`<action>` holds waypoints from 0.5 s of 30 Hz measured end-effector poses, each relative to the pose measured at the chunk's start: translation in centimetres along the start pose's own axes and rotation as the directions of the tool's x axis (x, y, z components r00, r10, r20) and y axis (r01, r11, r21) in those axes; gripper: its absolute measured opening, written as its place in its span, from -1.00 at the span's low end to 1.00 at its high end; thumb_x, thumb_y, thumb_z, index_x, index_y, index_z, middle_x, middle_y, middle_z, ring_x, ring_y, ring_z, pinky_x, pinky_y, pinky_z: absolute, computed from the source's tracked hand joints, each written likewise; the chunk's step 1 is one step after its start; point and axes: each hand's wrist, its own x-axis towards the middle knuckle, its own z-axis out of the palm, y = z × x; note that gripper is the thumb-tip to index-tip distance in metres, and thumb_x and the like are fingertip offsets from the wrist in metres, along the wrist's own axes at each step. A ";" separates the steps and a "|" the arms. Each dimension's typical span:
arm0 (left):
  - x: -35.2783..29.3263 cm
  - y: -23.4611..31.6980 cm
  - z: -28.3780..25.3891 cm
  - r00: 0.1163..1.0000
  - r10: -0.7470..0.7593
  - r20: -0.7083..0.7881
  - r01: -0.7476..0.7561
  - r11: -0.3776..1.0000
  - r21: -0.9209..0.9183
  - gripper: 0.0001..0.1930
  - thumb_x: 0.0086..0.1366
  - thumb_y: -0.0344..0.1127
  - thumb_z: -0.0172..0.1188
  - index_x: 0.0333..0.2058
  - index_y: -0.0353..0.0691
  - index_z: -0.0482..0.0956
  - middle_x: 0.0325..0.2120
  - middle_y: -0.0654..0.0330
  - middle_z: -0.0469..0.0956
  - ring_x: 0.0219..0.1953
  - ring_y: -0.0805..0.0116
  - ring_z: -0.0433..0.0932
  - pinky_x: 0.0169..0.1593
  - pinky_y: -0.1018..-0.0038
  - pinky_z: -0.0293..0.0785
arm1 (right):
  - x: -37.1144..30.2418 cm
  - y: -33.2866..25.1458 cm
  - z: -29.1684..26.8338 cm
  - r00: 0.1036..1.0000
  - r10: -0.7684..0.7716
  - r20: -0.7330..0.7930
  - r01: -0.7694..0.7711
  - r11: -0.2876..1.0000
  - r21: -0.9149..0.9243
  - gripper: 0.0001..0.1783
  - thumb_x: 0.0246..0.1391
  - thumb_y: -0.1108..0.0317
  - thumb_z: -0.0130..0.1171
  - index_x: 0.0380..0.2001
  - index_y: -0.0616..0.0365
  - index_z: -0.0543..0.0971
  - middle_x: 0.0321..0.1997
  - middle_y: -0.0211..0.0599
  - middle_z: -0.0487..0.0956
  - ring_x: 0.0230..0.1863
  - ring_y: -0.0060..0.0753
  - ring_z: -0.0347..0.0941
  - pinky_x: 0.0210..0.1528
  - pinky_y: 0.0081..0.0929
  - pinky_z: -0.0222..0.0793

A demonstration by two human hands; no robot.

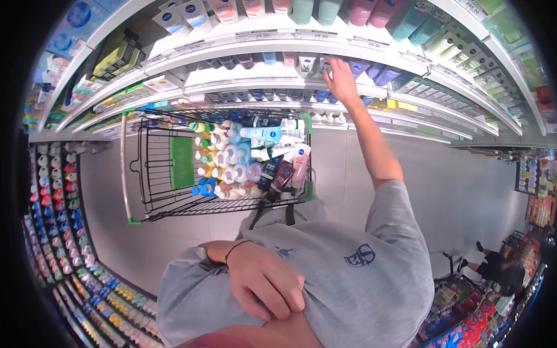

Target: Selecting and comparing various lotion and cream products from supermarket shelves and placing them into a shopping cart.

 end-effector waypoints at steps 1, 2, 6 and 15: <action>0.5 -0.7 -0.1 1.000 0.008 -0.022 -0.007 1.000 0.016 -0.82 0.19 -0.42 0.17 -0.23 -0.34 0.52 -0.26 0.09 0.45 -0.22 0.16 0.48 -0.22 0.36 0.36 | 1.2 0.6 0.2 1.000 0.000 -0.001 0.000 1.000 0.023 -0.55 0.15 0.24 0.11 0.08 0.15 0.40 0.00 0.01 0.50 0.04 0.05 0.41 0.06 -0.16 0.33; 1.1 -1.2 -0.2 0.999 -0.004 -0.038 0.005 1.000 0.028 -0.82 0.19 -0.42 0.17 -0.23 -0.34 0.52 -0.26 0.09 0.45 -0.22 0.16 0.48 -0.22 0.36 0.36 | 2.2 1.5 0.5 0.998 -0.018 0.062 0.023 0.997 -0.079 -0.54 0.16 0.21 0.10 0.08 0.16 0.38 0.01 0.04 0.49 0.05 0.07 0.40 0.07 -0.14 0.33; 3.3 -2.9 -0.4 0.994 -0.028 -0.101 0.039 0.994 0.100 -0.80 0.19 -0.43 0.17 -0.20 -0.34 0.53 -0.22 0.07 0.46 -0.22 0.14 0.49 -0.21 0.35 0.38 | 4.3 3.9 2.2 0.948 -0.106 0.301 0.158 0.975 -0.156 -0.55 0.19 0.17 0.06 0.05 0.20 0.35 -0.03 0.13 0.47 0.01 0.17 0.39 0.08 -0.11 0.32; 5.1 -5.1 -0.8 0.983 -0.002 -0.186 0.035 0.985 0.171 -0.80 0.20 -0.43 0.17 -0.21 -0.37 0.55 -0.21 0.01 0.48 -0.34 0.14 0.47 -0.30 0.35 0.39 | 7.2 5.9 3.7 0.897 -0.258 0.360 0.338 0.923 -0.181 -0.52 0.25 0.03 -0.02 0.03 0.21 0.40 -0.02 0.05 0.49 -0.01 0.13 0.41 0.06 -0.10 0.33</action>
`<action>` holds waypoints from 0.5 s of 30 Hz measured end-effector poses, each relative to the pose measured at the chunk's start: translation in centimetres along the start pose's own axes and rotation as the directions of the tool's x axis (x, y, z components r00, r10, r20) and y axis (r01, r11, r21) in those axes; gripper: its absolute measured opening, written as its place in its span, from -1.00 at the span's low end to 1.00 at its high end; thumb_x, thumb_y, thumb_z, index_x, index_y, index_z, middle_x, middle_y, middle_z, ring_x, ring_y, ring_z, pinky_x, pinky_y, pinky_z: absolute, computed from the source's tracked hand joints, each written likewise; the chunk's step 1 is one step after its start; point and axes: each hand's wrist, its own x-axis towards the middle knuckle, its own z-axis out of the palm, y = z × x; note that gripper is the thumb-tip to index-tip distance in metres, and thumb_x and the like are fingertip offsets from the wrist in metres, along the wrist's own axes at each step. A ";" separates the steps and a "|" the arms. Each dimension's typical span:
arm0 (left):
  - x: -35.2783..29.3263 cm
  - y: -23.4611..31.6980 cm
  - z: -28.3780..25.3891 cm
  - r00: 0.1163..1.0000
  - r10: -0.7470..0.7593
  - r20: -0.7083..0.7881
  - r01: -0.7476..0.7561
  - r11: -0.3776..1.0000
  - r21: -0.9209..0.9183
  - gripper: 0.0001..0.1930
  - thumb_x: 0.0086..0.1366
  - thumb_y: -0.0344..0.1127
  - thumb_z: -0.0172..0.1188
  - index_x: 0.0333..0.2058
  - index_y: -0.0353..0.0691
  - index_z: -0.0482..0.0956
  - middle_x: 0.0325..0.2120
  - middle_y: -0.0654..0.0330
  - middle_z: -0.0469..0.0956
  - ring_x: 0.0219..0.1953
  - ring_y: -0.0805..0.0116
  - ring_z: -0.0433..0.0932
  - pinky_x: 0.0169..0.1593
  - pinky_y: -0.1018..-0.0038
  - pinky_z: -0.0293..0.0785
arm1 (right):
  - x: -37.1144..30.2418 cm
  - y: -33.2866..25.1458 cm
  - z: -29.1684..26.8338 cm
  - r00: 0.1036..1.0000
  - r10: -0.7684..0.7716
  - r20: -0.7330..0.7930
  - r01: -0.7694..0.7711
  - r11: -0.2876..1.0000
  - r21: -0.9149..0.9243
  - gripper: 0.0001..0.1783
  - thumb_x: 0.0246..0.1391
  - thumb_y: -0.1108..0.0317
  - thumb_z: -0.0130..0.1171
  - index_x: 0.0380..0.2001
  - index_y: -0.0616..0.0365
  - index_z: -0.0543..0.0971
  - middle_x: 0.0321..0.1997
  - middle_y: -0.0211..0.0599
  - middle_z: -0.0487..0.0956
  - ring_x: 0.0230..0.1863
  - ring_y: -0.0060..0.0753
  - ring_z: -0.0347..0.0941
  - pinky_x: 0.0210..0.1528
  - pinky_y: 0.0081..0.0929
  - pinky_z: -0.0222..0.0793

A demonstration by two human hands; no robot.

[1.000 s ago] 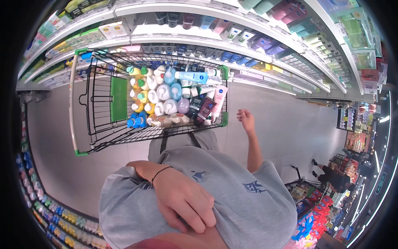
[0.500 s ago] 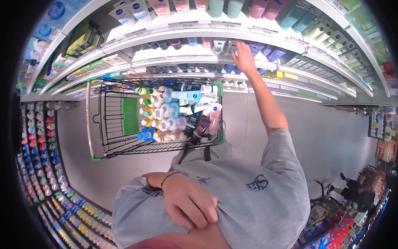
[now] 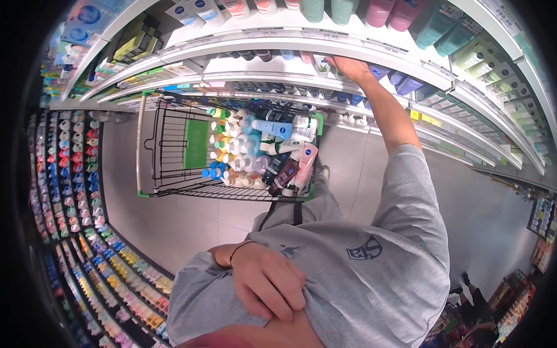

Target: Selecting and comparing various lotion and cream products from supermarket shelves and placing them into a shopping cart.

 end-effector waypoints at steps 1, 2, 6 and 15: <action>0.1 -0.2 0.0 0.999 0.041 -0.016 -0.041 0.999 0.006 -0.80 0.21 -0.42 0.18 -0.22 -0.42 0.56 -0.22 -0.04 0.50 -0.43 0.15 0.46 -0.36 0.36 0.38 | 0.2 0.0 0.2 0.999 -0.027 -0.022 0.027 1.000 0.004 -0.54 0.25 0.03 -0.03 -0.01 0.19 0.42 -0.06 0.00 0.50 -0.04 0.11 0.41 0.03 -0.12 0.34; 0.2 -0.3 0.0 0.999 0.041 -0.020 -0.041 0.999 0.010 -0.80 0.21 -0.42 0.18 -0.22 -0.42 0.56 -0.22 -0.04 0.50 -0.43 0.15 0.46 -0.36 0.36 0.38 | 0.4 0.0 0.3 0.997 -0.055 -0.044 0.055 0.998 0.006 -0.57 0.25 0.02 -0.03 -0.06 0.17 0.43 -0.10 -0.05 0.51 -0.08 0.08 0.41 0.00 -0.15 0.34; 0.1 -0.5 0.0 0.999 -0.017 -0.036 0.017 1.000 -0.010 -0.85 0.18 -0.45 0.18 -0.25 -0.31 0.52 -0.22 0.05 0.47 -0.24 0.11 0.49 -0.19 0.32 0.42 | 0.1 0.9 0.8 0.992 -0.107 -0.072 0.103 0.993 -0.053 -0.58 0.25 0.01 -0.02 -0.05 0.12 0.45 -0.07 -0.10 0.52 -0.04 0.03 0.41 0.02 -0.15 0.33; -0.1 -1.6 -0.3 0.993 -0.028 -0.118 0.004 0.980 -0.200 -0.87 0.18 -0.43 0.18 -0.29 -0.31 0.55 -0.20 -0.01 0.49 -0.24 0.10 0.51 -0.17 0.36 0.46 | -0.3 1.2 0.3 0.984 -0.176 -0.041 0.172 0.982 -0.079 -0.62 0.27 0.02 -0.06 -0.08 0.07 0.46 -0.09 -0.10 0.54 -0.06 0.01 0.44 0.00 -0.14 0.34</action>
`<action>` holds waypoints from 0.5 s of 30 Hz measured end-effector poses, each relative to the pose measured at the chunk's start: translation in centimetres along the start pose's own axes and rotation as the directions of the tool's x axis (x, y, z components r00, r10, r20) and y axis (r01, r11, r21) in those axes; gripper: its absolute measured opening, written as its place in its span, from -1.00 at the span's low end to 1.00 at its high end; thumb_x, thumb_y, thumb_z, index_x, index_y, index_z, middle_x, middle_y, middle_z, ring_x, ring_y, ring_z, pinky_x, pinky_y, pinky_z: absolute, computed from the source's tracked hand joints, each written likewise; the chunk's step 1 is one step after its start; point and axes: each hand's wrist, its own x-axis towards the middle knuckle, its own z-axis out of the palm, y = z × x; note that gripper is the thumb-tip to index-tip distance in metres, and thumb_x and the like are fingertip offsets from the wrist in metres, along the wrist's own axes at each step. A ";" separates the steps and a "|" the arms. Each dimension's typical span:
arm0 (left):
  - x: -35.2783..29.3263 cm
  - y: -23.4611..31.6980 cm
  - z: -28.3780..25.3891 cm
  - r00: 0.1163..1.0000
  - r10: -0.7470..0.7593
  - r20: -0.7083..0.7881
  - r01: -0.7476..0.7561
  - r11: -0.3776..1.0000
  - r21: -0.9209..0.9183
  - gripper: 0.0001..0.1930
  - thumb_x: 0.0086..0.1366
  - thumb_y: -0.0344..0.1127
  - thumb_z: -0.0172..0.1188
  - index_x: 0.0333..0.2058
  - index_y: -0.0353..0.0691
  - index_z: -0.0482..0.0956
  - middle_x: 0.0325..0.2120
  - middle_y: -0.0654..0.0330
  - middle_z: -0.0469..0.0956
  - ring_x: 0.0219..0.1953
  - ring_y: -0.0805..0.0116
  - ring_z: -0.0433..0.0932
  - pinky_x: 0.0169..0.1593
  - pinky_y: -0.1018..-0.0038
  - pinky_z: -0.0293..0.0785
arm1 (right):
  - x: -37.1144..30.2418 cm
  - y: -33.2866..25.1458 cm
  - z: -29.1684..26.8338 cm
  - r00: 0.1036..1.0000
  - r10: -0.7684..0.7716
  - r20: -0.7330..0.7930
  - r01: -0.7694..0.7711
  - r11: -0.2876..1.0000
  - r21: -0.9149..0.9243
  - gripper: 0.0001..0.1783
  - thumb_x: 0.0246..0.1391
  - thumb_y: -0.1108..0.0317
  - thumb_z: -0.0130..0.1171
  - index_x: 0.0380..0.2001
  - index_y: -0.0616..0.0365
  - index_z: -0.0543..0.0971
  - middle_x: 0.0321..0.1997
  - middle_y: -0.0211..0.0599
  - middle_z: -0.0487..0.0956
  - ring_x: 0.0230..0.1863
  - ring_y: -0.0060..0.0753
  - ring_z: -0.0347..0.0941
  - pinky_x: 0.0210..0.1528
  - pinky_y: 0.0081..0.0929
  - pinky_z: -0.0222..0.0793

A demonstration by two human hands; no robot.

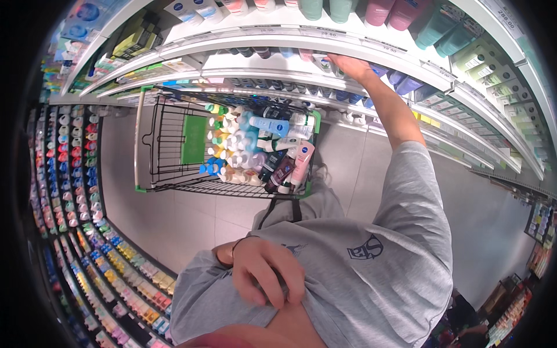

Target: Selecting and comparing various lotion and cream products from supermarket shelves and placing them into a shopping cart.

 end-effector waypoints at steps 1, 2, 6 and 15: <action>-0.1 -0.1 0.1 1.000 -0.015 -0.016 0.015 1.000 -0.028 -0.88 0.19 -0.42 0.17 -0.30 -0.30 0.56 -0.19 -0.02 0.49 -0.24 0.11 0.51 -0.18 0.37 0.46 | -0.1 0.0 -0.2 1.000 -0.019 -0.024 0.018 1.000 -0.019 -0.62 0.27 0.01 -0.07 -0.08 0.07 0.46 -0.11 -0.12 0.54 -0.06 0.00 0.44 -0.01 -0.13 0.34; -0.1 0.0 0.0 1.000 -0.014 -0.011 0.013 0.999 -0.037 -0.88 0.19 -0.42 0.17 -0.30 -0.30 0.56 -0.19 -0.02 0.49 -0.24 0.11 0.51 -0.18 0.37 0.46 | -0.1 -0.1 -0.6 0.999 -0.037 -0.039 0.036 0.999 -0.040 -0.62 0.27 0.01 -0.07 -0.09 0.06 0.45 -0.12 -0.14 0.55 -0.07 -0.01 0.45 -0.02 -0.13 0.35; 0.0 -0.3 -0.5 0.998 0.018 -0.063 -0.009 0.989 0.145 -0.88 0.20 -0.39 0.14 -0.32 -0.29 0.58 -0.31 0.03 0.53 -0.31 0.15 0.51 -0.24 0.32 0.43 | -1.2 -0.4 -1.8 0.980 -0.143 -0.142 0.128 0.986 -0.107 -0.64 0.27 0.00 -0.07 -0.22 0.09 0.42 -0.21 -0.20 0.56 -0.15 -0.07 0.50 -0.16 -0.14 0.41; -4.4 -0.4 -1.2 0.940 -0.064 -0.334 0.166 0.943 0.288 -0.91 0.14 -0.52 0.14 -0.34 -0.28 0.55 -0.37 0.12 0.52 -0.31 0.22 0.50 -0.22 0.40 0.40 | -4.3 -6.2 -7.0 0.994 -0.097 -0.044 0.100 0.992 0.075 -0.69 0.25 0.06 -0.02 -0.40 0.05 0.39 -0.50 -0.32 0.50 -0.43 -0.23 0.52 -0.53 -0.33 0.40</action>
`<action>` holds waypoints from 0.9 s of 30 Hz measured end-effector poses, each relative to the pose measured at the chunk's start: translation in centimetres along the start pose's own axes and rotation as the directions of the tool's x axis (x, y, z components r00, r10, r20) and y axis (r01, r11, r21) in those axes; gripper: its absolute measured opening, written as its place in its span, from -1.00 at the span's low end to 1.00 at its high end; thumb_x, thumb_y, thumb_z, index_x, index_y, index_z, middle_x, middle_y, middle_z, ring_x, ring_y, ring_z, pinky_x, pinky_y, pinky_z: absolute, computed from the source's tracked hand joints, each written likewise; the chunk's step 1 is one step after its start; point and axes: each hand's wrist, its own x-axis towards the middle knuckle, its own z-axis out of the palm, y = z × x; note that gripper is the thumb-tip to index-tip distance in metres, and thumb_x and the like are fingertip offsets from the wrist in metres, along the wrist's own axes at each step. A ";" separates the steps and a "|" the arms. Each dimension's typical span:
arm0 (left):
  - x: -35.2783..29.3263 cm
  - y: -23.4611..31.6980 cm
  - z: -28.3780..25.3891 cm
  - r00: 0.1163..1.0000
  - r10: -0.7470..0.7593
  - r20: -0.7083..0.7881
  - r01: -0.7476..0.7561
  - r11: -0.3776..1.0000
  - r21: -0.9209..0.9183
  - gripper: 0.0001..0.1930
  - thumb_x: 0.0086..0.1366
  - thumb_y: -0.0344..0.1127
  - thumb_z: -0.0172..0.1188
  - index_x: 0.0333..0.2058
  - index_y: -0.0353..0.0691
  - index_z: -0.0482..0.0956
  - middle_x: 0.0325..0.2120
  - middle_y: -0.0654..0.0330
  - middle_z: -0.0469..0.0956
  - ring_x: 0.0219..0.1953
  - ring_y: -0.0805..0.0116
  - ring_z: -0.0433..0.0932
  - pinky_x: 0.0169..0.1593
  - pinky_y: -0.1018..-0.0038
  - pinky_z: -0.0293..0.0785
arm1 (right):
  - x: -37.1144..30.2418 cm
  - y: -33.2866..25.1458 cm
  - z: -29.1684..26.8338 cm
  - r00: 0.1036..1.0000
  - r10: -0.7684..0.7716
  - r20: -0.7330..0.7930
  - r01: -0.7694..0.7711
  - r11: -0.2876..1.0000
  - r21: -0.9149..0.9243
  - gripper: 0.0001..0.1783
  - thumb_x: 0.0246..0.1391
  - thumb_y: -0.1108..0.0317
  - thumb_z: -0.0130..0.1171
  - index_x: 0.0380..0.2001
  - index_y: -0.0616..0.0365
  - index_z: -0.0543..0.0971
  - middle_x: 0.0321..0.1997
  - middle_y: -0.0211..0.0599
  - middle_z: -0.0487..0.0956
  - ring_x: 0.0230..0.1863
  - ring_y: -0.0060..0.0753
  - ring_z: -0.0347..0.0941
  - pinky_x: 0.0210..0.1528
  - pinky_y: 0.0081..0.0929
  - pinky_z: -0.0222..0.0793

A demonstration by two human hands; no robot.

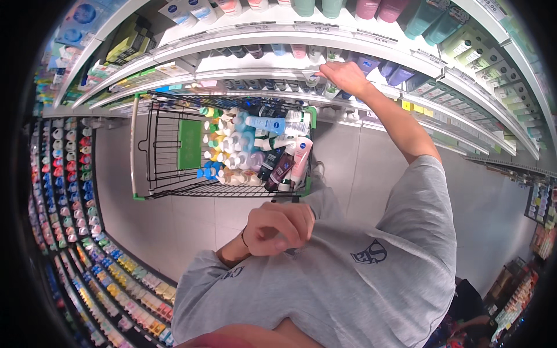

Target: Selecting and comparing various lotion and cream products from supermarket shelves and placing them into a shopping cart.

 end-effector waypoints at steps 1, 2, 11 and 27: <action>-1.0 -0.2 -0.5 0.992 -0.053 -0.115 0.059 0.997 0.043 -0.90 0.14 -0.54 0.13 -0.33 -0.30 0.55 -0.38 0.11 0.53 -0.30 0.24 0.50 -0.22 0.42 0.40 | -0.6 -1.5 -0.6 1.000 -0.002 0.007 0.002 1.000 -0.001 -0.69 0.25 0.06 -0.02 -0.40 0.05 0.39 -0.50 -0.32 0.50 -0.43 -0.23 0.52 -0.53 -0.33 0.40; -1.8 -0.4 -1.1 0.970 -0.048 -0.237 0.086 0.985 0.153 -0.88 0.13 -0.55 0.14 -0.32 -0.31 0.55 -0.36 0.10 0.53 -0.30 0.25 0.50 -0.21 0.43 0.41 | -1.2 -3.1 -1.5 0.999 0.035 -0.015 -0.034 0.996 0.084 -0.68 0.24 0.05 0.00 -0.44 0.07 0.39 -0.51 -0.30 0.51 -0.44 -0.19 0.51 -0.53 -0.30 0.38; -9.4 -2.2 -14.3 0.868 -0.157 -0.472 0.361 0.851 0.381 -0.39 0.18 -0.30 0.24 0.20 -0.21 0.26 0.11 0.09 0.38 0.09 0.28 0.39 0.10 0.39 0.34 | -3.7 -20.9 -6.8 0.970 0.117 0.212 -0.231 0.716 0.659 -0.71 0.21 0.14 0.10 -0.43 0.14 0.45 -0.60 -0.08 0.47 -0.50 0.05 0.45 -0.47 -0.16 0.28; -16.7 -9.2 -13.3 0.882 -0.451 0.136 0.366 0.473 -0.801 -0.17 0.10 0.15 0.14 0.25 -0.24 0.17 0.11 -0.23 0.32 -0.09 -0.07 0.49 -0.14 -0.01 0.47 | -1.0 -32.7 -4.7 0.738 0.674 -0.041 -0.490 0.576 0.654 -0.79 0.17 0.29 0.13 -0.20 0.16 0.58 -0.33 -0.22 0.59 -0.37 -0.42 0.53 -0.47 -0.47 0.40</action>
